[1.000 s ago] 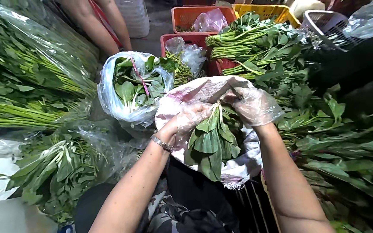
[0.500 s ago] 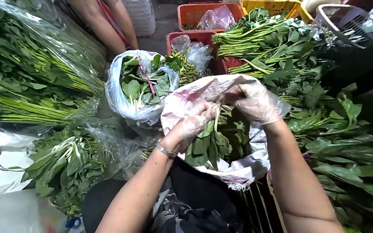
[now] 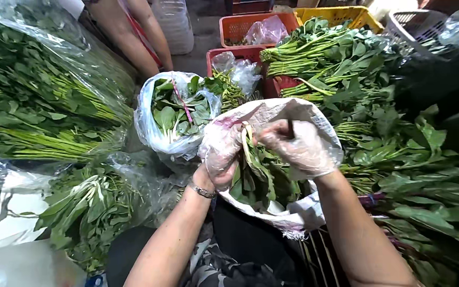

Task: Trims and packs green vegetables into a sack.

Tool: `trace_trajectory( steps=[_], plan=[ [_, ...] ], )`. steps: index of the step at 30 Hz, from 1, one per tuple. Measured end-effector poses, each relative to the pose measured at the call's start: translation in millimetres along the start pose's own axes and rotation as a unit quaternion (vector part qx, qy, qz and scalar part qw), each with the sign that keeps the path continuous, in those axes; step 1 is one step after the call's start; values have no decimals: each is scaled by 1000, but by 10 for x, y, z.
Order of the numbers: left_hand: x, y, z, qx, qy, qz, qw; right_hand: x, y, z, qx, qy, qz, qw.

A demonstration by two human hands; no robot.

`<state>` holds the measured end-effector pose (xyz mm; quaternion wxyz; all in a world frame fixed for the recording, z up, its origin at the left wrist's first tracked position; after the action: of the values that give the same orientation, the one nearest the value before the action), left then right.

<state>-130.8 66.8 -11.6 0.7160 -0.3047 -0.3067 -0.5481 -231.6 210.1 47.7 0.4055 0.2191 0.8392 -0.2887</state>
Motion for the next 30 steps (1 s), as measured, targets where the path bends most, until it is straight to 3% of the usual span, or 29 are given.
trace_trajectory(
  steps=[2, 7, 11, 17, 21, 25, 30],
  plan=[
    [1, 7, -4, -1, -48, 8, 999, 9, -96, 112, -29, -4, -13, 1000],
    [33, 22, -23, 13, -137, 19, 990, 211, -195, 183, -117, -176, 127, 969],
    [36, 37, 5, 11, -154, 9, 988, 293, -198, 202, -141, -242, 157, 947],
    [118, 44, 10, 48, -236, -54, 969, 203, -244, 90, -159, -64, 102, 980],
    [159, 70, 18, 71, -178, -114, 975, 202, -288, 34, -207, -29, 107, 972],
    [170, 70, 34, 63, -80, -150, 983, 390, -278, 108, -253, -188, 166, 934],
    [166, 68, 17, 28, -68, -139, 987, 427, -241, 150, -258, -245, 192, 915]
  ],
)
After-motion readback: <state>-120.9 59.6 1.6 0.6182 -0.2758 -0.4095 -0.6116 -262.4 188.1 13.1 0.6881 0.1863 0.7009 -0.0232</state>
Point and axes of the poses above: each hand's wrist, its own y-axis away from the middle knuckle, its own z-axis out of the palm, x = y × z, the point moved 3 cm from there along -y, towards the middle knuckle, and after that the axes turned 5 degrees about y, right-handed, at the moved point
